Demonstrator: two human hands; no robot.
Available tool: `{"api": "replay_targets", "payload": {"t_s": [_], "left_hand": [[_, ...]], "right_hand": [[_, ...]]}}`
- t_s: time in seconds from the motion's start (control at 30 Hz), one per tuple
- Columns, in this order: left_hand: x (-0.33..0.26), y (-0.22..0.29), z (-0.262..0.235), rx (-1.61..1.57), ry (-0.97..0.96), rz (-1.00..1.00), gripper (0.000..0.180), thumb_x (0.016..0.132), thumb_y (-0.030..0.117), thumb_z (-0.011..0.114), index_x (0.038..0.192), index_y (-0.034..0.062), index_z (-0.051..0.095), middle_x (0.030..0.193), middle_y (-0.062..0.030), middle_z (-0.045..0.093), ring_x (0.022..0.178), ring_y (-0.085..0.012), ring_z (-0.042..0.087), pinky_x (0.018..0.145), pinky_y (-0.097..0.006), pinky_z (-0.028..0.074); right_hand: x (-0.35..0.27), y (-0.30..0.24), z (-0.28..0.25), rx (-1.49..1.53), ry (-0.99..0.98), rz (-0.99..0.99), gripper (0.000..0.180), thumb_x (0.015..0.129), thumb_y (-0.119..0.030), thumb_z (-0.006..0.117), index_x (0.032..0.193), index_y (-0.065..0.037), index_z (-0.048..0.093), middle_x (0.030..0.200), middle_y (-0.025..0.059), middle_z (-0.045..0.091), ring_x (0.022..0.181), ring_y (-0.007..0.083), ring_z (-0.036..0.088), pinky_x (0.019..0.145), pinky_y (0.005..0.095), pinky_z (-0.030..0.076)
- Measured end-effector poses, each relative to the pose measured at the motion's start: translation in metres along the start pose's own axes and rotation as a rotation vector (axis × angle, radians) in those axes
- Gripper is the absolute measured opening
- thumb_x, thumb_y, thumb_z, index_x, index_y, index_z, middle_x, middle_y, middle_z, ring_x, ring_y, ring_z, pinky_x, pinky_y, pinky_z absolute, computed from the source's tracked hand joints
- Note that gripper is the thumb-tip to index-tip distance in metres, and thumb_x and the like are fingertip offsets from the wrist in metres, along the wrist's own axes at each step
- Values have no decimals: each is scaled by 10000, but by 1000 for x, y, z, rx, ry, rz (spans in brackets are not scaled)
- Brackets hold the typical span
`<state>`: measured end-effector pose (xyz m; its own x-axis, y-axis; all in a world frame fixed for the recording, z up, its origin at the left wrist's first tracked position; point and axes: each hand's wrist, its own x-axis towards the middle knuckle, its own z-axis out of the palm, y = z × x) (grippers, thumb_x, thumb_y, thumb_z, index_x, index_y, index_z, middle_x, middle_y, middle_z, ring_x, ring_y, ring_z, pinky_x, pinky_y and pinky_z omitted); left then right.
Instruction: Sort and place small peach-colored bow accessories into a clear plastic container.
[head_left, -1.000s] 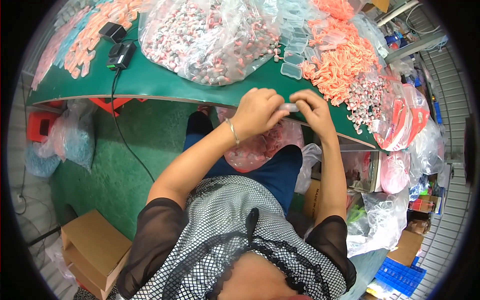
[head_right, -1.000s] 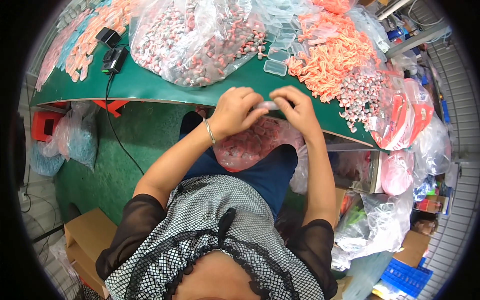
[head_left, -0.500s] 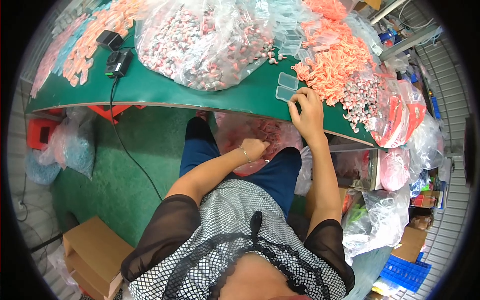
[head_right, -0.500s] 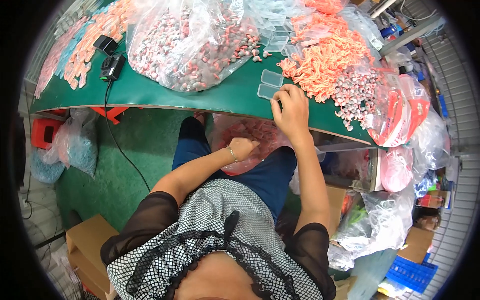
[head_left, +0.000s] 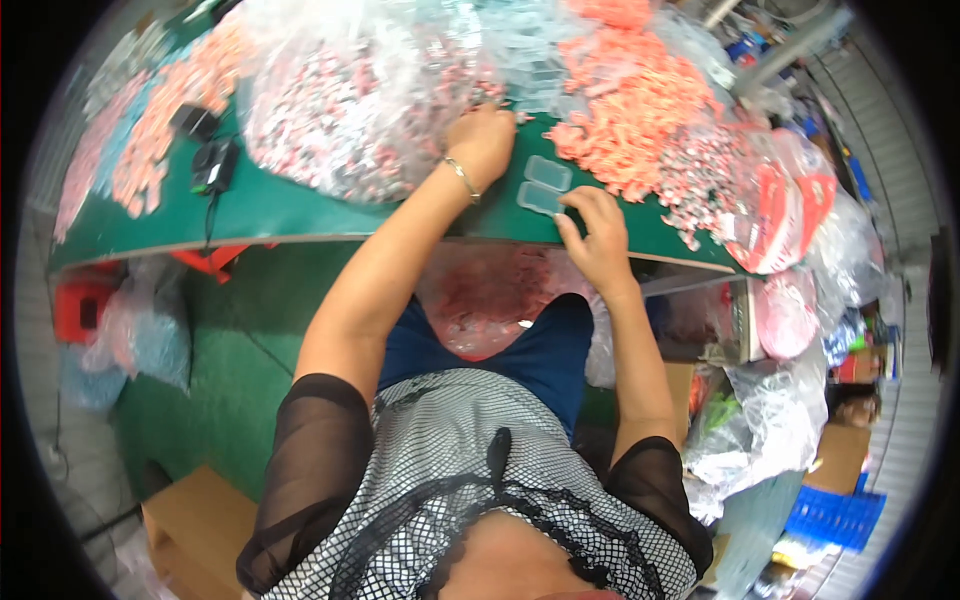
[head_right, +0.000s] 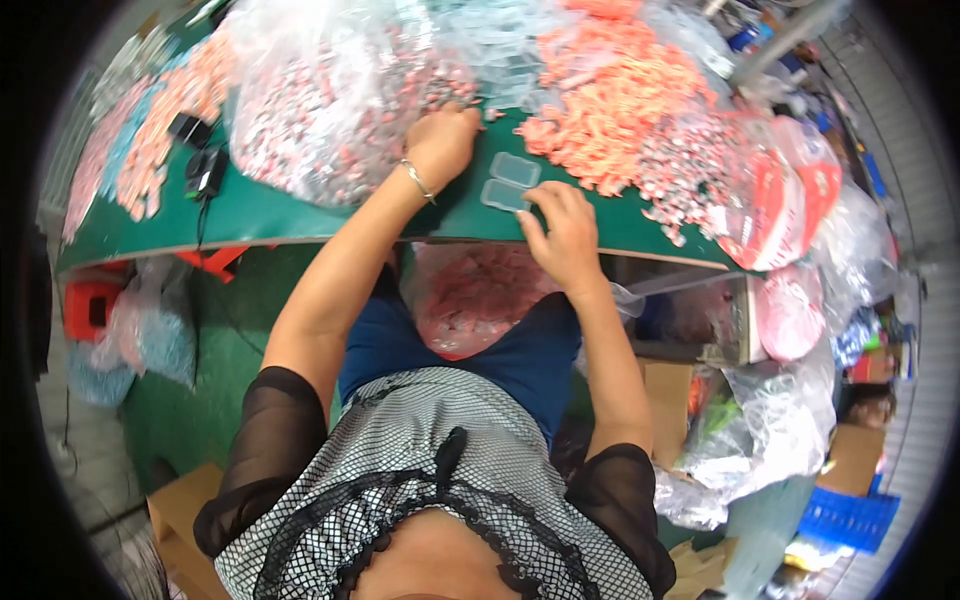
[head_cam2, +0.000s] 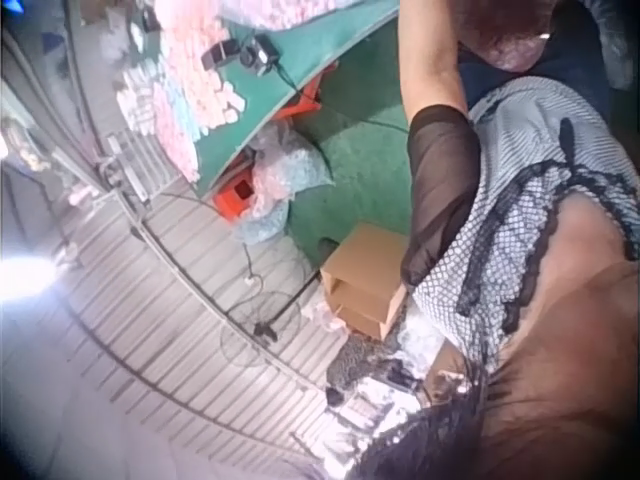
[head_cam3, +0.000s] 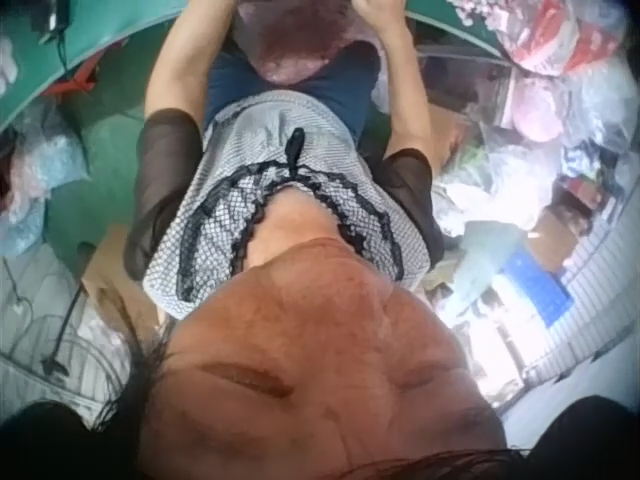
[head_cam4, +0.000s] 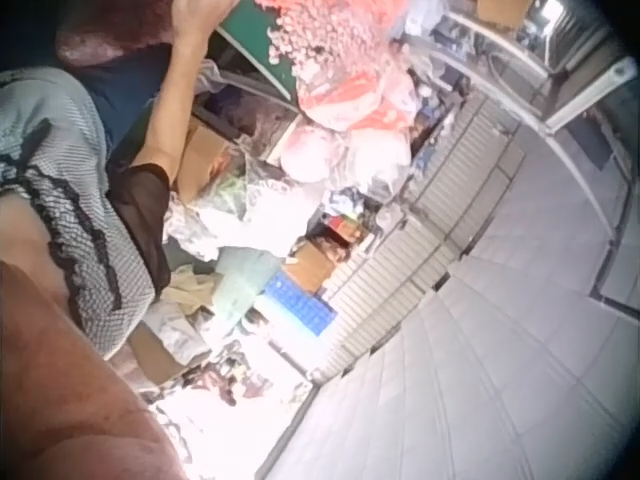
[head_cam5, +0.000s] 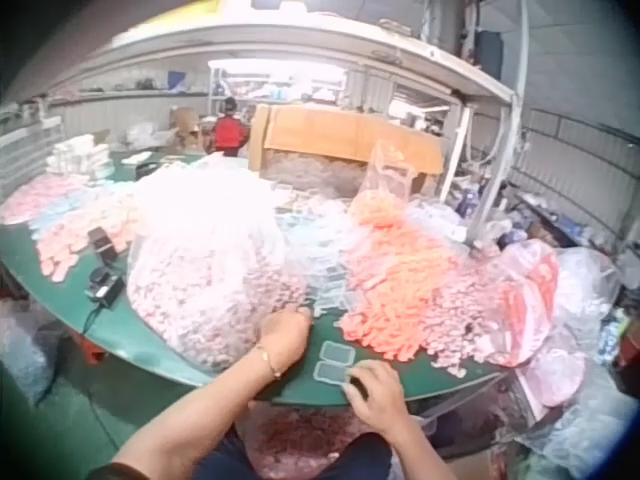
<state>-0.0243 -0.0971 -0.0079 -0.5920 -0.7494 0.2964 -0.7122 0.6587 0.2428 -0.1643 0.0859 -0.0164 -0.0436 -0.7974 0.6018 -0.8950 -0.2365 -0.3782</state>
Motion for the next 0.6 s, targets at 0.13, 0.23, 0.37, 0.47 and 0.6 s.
{"api": "replay_targets", "payload": {"t_s": [0.13, 0.23, 0.37, 0.47, 0.6], "left_hand": [[5, 2, 3, -1, 50, 4, 166, 871, 108, 552, 993, 81, 660, 1045, -162, 656, 903, -347, 689, 732, -462, 564], [3, 3, -1, -15, 42, 17, 174, 858, 112, 575, 1014, 88, 647, 1055, -169, 650, 894, -362, 680, 715, -478, 552], [-14, 3, -2, -187, 121, 2, 199, 849, 133, 584, 1029, 117, 669, 999, -132, 663, 824, -362, 669, 716, -483, 533], [-24, 1, -5, -430, 92, 49, 133, 833, 153, 642, 927, 83, 705, 852, -109, 711, 758, -289, 683, 690, -413, 532], [-45, 9, -22, -718, -18, 25, 162, 833, 153, 699, 964, 59, 700, 813, -68, 710, 683, -152, 635, 663, -303, 519]], "right_hand": [[-9, 24, -25, -80, 144, 80, 141, 791, -101, 704, 926, -74, 672, 948, 102, 651, 921, 290, 625, 788, 396, 477], [-20, 57, -59, -363, 263, 230, 77, 801, -99, 672, 875, -97, 691, 878, 81, 677, 856, 273, 643, 750, 411, 475], [-32, 78, -77, -799, 178, 369, 106, 810, -170, 672, 913, -159, 694, 885, 31, 672, 867, 241, 629, 793, 434, 417], [-34, 86, -75, -901, 118, 404, 115, 800, -193, 683, 913, -174, 685, 895, 9, 669, 871, 234, 626, 791, 439, 401], [-33, 83, -74, -749, 141, 400, 77, 786, -159, 677, 858, -140, 658, 843, 20, 664, 839, 235, 631, 768, 426, 407]]}}
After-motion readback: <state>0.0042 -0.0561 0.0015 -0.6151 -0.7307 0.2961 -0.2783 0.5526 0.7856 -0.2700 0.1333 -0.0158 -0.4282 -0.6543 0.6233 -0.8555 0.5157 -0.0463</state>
